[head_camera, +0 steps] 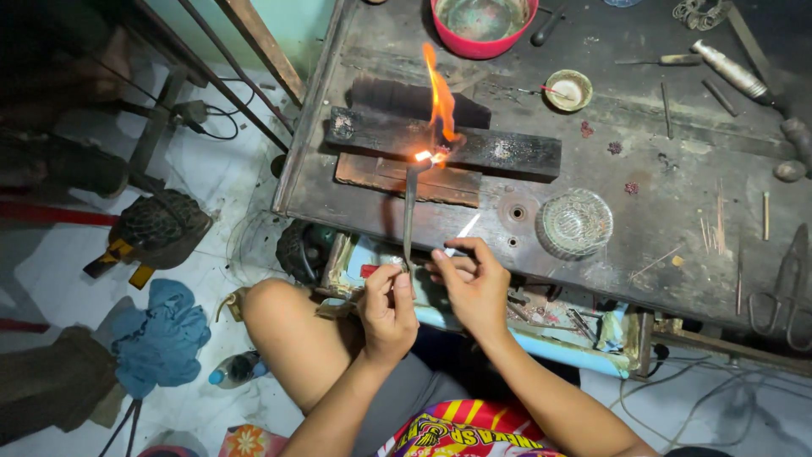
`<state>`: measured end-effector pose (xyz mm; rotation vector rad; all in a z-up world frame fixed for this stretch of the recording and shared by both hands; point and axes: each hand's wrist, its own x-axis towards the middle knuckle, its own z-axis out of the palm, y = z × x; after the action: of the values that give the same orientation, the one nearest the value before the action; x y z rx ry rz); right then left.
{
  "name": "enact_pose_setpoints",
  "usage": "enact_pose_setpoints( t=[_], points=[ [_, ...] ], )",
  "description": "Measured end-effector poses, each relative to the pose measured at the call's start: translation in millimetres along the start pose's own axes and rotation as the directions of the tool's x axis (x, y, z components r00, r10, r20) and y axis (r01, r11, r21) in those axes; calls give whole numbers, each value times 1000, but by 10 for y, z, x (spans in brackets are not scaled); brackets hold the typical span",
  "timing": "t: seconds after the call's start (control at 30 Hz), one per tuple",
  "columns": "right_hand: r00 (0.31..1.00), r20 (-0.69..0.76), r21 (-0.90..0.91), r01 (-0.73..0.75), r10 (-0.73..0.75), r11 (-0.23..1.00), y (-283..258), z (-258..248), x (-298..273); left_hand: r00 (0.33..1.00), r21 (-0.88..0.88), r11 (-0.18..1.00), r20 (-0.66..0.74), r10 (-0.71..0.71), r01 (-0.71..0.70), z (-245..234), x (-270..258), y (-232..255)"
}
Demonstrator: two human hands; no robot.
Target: Soldering small metal jewelry components using a gas torch and tweezers
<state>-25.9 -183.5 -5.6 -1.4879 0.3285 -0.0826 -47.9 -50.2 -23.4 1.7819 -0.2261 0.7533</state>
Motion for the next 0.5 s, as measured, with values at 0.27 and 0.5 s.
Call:
enact_pose_setpoints(
  t=[0.27, 0.5],
  points=[
    [988, 27, -15, 151, -150, 988, -285, -420, -46, 1000, 31, 1000, 1, 3, -3, 12, -14, 21],
    [919, -22, -184, 382, -393, 905, -500, -649, 472, 1000, 44, 999, -7, -8, 9, 40, -47, -3]
  ],
)
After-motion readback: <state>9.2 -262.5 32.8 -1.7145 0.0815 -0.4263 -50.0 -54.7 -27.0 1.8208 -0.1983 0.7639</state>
